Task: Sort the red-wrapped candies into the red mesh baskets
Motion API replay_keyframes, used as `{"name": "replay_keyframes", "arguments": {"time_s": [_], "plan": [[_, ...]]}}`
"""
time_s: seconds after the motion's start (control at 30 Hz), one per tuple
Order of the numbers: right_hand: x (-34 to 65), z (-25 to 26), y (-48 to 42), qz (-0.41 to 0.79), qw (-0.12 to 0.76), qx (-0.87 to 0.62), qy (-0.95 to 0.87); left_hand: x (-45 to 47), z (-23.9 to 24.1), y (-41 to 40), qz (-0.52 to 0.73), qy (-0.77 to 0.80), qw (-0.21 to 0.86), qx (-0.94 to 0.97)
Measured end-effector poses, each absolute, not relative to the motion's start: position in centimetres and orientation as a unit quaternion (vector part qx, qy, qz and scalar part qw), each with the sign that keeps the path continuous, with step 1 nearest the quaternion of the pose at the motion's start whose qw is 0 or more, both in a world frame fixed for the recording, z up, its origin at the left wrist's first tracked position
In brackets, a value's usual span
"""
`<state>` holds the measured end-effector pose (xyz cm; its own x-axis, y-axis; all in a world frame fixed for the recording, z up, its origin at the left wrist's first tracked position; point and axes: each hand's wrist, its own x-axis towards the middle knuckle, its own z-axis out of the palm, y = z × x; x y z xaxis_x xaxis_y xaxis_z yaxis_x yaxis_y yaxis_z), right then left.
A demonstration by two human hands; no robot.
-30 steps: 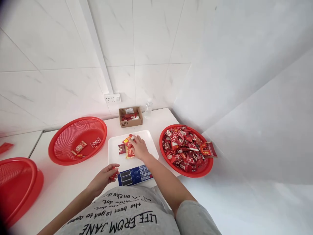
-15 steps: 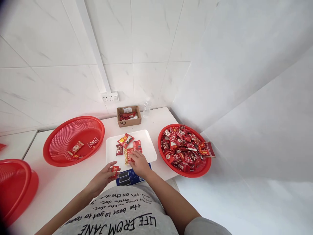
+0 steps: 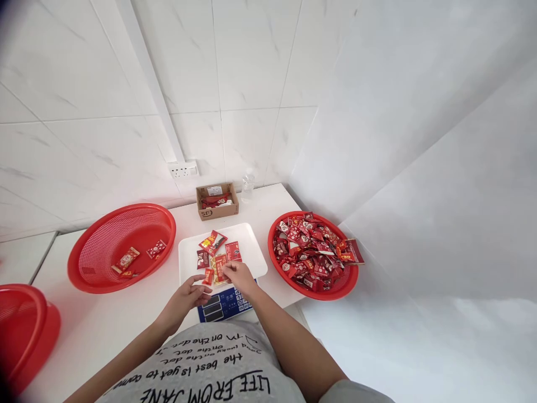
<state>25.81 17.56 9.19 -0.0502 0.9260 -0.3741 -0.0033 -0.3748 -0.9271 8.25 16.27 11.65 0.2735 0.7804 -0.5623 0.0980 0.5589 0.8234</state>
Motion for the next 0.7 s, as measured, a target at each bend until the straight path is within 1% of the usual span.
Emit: {"name": "replay_keyframes", "arguments": {"time_s": [0.07, 0.13, 0.2, 0.27, 0.33, 0.4, 0.47, 0.53, 0.7], "plan": [[25.6, 8.9, 17.8, 0.599, 0.354, -0.573, -0.433, 8.1, 11.6, 16.5, 0.253, 0.551, 0.675, 0.42], [25.2, 8.4, 17.6, 0.552, 0.314, -0.588, -0.501, 8.0, 11.2, 16.8, 0.231, 0.566, 0.639, 0.466], [24.7, 7.9, 17.2, 0.47, 0.283, -0.603, -0.579, 7.8, 10.5, 17.1, 0.192, 0.6, 0.56, 0.538], [24.3, 7.5, 16.8, 0.406, 0.259, -0.605, -0.635, 7.7, 9.7, 17.5, 0.147, 0.635, 0.449, 0.612], [24.0, 7.5, 16.4, 0.387, 0.237, -0.597, -0.662, 7.7, 9.1, 18.1, 0.101, 0.655, 0.351, 0.661], [23.8, 7.7, 16.2, 0.385, 0.223, -0.591, -0.673, 7.9, 8.8, 18.8, 0.052, 0.658, 0.293, 0.691], [23.9, 7.9, 16.1, 0.38, 0.22, -0.59, -0.677, 8.1, 8.7, 19.4, 0.008, 0.649, 0.261, 0.714], [24.2, 8.0, 15.9, 0.378, 0.223, -0.595, -0.674, 8.4, 8.6, 19.8, -0.009, 0.639, 0.252, 0.727], [25.5, 7.7, 15.2, 0.39, 0.233, -0.613, -0.647, 8.6, 8.4, 19.7, 0.03, 0.629, 0.292, 0.719]]}}
